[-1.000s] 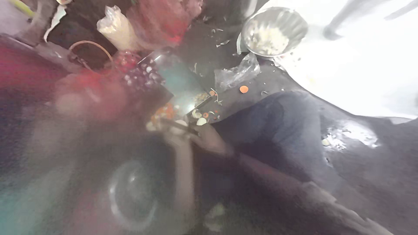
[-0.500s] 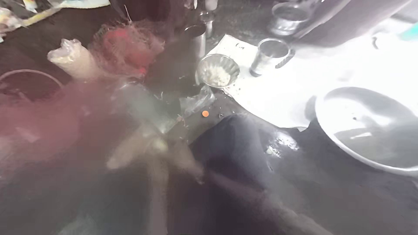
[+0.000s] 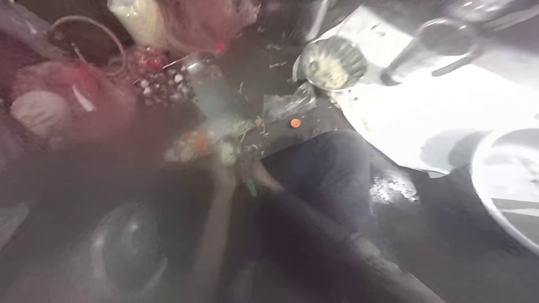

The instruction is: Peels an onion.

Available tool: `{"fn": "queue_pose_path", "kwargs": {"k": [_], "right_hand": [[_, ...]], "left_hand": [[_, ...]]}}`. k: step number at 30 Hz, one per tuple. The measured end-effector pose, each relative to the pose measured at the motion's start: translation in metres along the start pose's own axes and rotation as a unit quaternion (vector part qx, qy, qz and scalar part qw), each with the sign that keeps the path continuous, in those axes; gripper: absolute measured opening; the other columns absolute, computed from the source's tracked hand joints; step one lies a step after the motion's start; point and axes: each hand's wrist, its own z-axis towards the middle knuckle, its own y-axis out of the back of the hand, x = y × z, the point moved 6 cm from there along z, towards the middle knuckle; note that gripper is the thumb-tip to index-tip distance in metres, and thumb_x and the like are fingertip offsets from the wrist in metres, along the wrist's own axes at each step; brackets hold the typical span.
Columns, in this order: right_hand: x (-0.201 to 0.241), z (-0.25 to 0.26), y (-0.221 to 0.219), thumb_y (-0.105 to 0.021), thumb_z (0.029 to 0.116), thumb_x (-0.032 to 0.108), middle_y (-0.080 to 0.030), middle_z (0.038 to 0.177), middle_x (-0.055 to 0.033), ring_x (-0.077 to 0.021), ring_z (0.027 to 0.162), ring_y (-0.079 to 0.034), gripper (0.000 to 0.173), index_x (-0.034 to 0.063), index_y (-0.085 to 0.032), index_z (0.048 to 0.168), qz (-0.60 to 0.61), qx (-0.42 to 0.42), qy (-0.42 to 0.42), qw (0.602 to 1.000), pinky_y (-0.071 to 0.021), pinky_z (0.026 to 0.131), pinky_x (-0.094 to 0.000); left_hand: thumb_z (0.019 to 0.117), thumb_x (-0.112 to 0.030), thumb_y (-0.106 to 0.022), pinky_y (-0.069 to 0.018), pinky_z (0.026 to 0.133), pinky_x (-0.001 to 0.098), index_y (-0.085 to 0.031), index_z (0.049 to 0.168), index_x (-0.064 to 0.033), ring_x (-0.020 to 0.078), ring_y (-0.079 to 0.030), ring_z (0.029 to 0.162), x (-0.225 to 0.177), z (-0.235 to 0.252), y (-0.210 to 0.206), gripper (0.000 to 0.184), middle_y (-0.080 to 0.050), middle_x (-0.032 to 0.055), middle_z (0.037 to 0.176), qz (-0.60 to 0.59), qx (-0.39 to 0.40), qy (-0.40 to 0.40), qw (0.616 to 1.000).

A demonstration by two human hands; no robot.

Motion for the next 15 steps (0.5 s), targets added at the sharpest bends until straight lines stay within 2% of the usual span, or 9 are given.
{"fn": "queue_pose_path", "kwargs": {"k": [1, 2, 3, 4, 6, 7, 9, 12, 15], "right_hand": [[0.001, 0.003, 0.004, -0.052, 0.1091, 0.032, -0.056, 0.067, -0.0004, -0.0078, 0.054, -0.052, 0.032, 0.0045, -0.066, 0.104, -0.112, -0.022, 0.018, 0.993, -0.0493, 0.052, -0.0258], [0.001, 0.007, 0.009, -0.056, 0.1061, 0.041, -0.063, 0.078, -0.0057, -0.0149, 0.065, -0.06, 0.037, 0.007, -0.069, 0.113, -0.209, -0.033, 0.029, 0.977, -0.0548, 0.063, -0.0362], [0.0, 0.009, 0.013, -0.058, 0.1035, 0.048, -0.067, 0.084, -0.0091, -0.0207, 0.071, -0.065, 0.043, 0.0092, -0.067, 0.119, -0.269, -0.044, 0.035, 0.961, -0.0578, 0.068, -0.045], [0.002, 0.009, 0.017, -0.059, 0.1028, 0.049, -0.067, 0.085, -0.0111, -0.0238, 0.071, -0.066, 0.045, 0.0095, -0.065, 0.123, -0.294, -0.053, 0.053, 0.953, -0.0575, 0.066, -0.0486], [0.005, 0.007, 0.024, -0.051, 0.1057, 0.051, -0.06, 0.072, -0.0095, -0.0222, 0.056, -0.058, 0.046, 0.009, -0.064, 0.12, -0.271, -0.072, 0.087, 0.956, -0.0524, 0.05, -0.0424], [0.006, 0.006, 0.027, -0.045, 0.1076, 0.051, -0.054, 0.067, -0.0071, -0.0197, 0.05, -0.051, 0.046, 0.01, -0.063, 0.119, -0.243, -0.072, 0.095, 0.963, -0.0474, 0.045, -0.0383], [0.006, 0.005, 0.031, -0.038, 0.1097, 0.052, -0.05, 0.062, -0.0042, -0.0169, 0.046, -0.047, 0.048, 0.0118, -0.062, 0.119, -0.201, -0.068, 0.113, 0.971, -0.0448, 0.041, -0.0346], [0.008, -0.001, 0.023, -0.039, 0.1085, 0.054, -0.052, 0.064, -0.0049, -0.0171, 0.049, -0.049, 0.05, 0.01, -0.063, 0.114, -0.232, -0.066, 0.114, 0.964, -0.0455, 0.044, -0.0357], [0.011, -0.003, 0.01, -0.051, 0.1038, 0.053, -0.065, 0.082, -0.0091, -0.023, 0.07, -0.065, 0.051, 0.0068, -0.061, 0.123, -0.318, -0.06, 0.098, 0.941, -0.0569, 0.063, -0.0475]], "left_hand": [[0.1096, -0.044, -0.04, -0.0618, 0.08, 0.0379, -0.062, 0.122, -0.0099, 0.0163, -0.071, 0.091, -0.001, 0.003, 0.003, 0.042, -0.072, 0.0062, 0.101, -0.03, -0.007, 0.007, 1.0], [0.1081, -0.048, -0.044, -0.0615, 0.081, 0.0389, -0.063, 0.123, -0.0116, 0.017, -0.07, 0.093, -0.001, 0.006, 0.006, 0.044, -0.071, 0.0067, 0.104, -0.054, -0.007, 0.015, 0.998], [0.1069, -0.049, -0.048, -0.0613, 0.082, 0.0397, -0.063, 0.124, -0.0132, 0.0175, -0.07, 0.094, -0.002, 0.008, 0.009, 0.043, -0.071, 0.0068, 0.106, -0.071, -0.012, 0.018, 0.997], [0.1068, -0.048, -0.049, -0.0618, 0.08, 0.0399, -0.063, 0.123, -0.0138, 0.018, -0.071, 0.092, -0.004, 0.009, 0.01, 0.041, -0.071, 0.0069, 0.105, -0.082, -0.02, 0.018, 0.996], [0.1083, -0.045, -0.043, -0.0607, 0.085, 0.0456, -0.06, 0.122, -0.0131, 0.0224, -0.07, 0.096, -0.008, 0.01, 0.012, 0.039, -0.07, 0.0089, 0.107, -0.11, -0.024, 0.021, 0.993], [0.1081, -0.045, -0.039, -0.0601, 0.085, 0.0483, -0.059, 0.121, -0.0127, 0.0243, -0.07, 0.095, -0.009, 0.01, 0.013, 0.041, -0.069, 0.0101, 0.106, -0.126, -0.032, 0.029, 0.991], [0.1069, -0.047, -0.037, -0.0599, 0.082, 0.0488, -0.06, 0.118, -0.0124, 0.0253, -0.069, 0.092, -0.009, 0.01, 0.014, 0.043, -0.068, 0.0109, 0.104, -0.156, -0.033, 0.043, 0.986], [0.1051, -0.045, -0.041, -0.0592, 0.085, 0.0477, -0.06, 0.118, -0.0129, 0.0239, -0.068, 0.096, -0.005, 0.008, 0.013, 0.04, -0.067, 0.0097, 0.107, -0.169, -0.001, 0.054, 0.984], [0.1085, -0.039, -0.038, -0.0608, 0.083, 0.0386, -0.062, 0.117, -0.0122, 0.0165, -0.069, 0.093, -0.005, 0.003, 0.005, 0.037, -0.069, 0.0059, 0.105, -0.121, 0.015, 0.021, 0.992]]}}
